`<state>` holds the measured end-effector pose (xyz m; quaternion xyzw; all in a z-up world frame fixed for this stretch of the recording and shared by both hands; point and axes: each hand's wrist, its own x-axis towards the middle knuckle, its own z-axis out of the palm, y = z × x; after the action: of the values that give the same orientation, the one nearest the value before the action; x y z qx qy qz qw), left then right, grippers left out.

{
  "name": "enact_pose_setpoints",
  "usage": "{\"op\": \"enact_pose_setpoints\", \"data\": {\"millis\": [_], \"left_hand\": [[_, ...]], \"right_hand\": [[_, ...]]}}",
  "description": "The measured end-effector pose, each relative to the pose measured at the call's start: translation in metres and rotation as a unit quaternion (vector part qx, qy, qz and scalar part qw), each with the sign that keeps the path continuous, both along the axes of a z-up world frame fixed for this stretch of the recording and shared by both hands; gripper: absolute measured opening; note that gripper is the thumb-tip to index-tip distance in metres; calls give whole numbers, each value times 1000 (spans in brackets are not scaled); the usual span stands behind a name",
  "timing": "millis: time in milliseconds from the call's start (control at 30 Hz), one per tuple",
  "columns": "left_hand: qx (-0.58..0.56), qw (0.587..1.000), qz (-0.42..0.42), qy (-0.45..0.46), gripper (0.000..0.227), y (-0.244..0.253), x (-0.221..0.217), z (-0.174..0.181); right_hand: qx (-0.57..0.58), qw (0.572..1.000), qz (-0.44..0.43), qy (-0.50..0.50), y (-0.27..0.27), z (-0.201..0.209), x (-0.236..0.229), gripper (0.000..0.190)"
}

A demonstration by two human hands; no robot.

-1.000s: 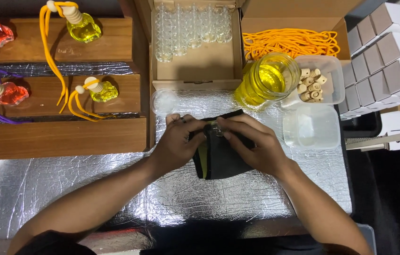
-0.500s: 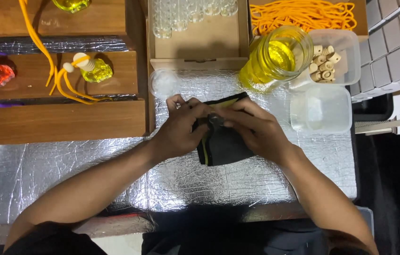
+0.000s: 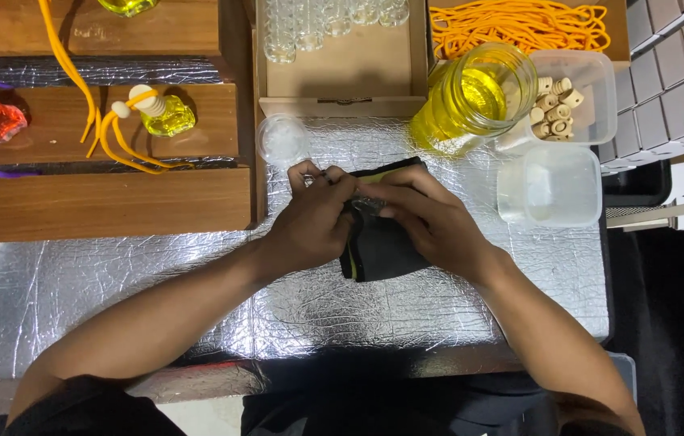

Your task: The person places a small glass bottle filled with yellow liquid into a white cardboard box and closes it. They then pick up a small glass bottle, place it into a black drawstring pouch, and pull the drawstrings to close the pouch.

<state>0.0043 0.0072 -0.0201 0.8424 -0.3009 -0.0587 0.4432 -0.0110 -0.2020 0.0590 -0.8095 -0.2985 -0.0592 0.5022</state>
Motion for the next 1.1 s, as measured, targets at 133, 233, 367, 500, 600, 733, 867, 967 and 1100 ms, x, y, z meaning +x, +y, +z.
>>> {"op": "enact_pose_setpoints", "data": {"millis": [133, 233, 367, 500, 600, 733, 867, 967, 1100], "left_hand": [[3, 1000, 2, 1, 25, -2, 0, 2], [-29, 999, 23, 15, 20, -4, 0, 7], [-30, 999, 30, 13, 20, -4, 1, 2], [-42, 999, 29, 11, 19, -2, 0, 6], [-40, 999, 28, 9, 20, -2, 0, 4], [-34, 999, 24, -3, 20, -4, 0, 16], [-39, 999, 28, 9, 19, -3, -1, 12], [-43, 999, 23, 14, 17, -1, 0, 14], [-51, 998, 19, 13, 18, -2, 0, 17]], "right_hand": [[6, 1000, -8, -15, 0, -4, -1, 28], [-14, 998, -29, -52, -2, -6, -1, 26], [-19, 998, -37, -51, 1, 0, -1, 23], [1, 1000, -22, -6, 0, 3, -1, 22], [13, 1000, -26, 10, 0, 6, -1, 20], [28, 999, -28, 25, -2, 6, 1, 25], [23, 999, -32, 6, 2, 13, 1, 26], [16, 999, -27, -20, 2, 14, 1, 19], [27, 999, -17, -28, 2, 15, 0, 17]]}}
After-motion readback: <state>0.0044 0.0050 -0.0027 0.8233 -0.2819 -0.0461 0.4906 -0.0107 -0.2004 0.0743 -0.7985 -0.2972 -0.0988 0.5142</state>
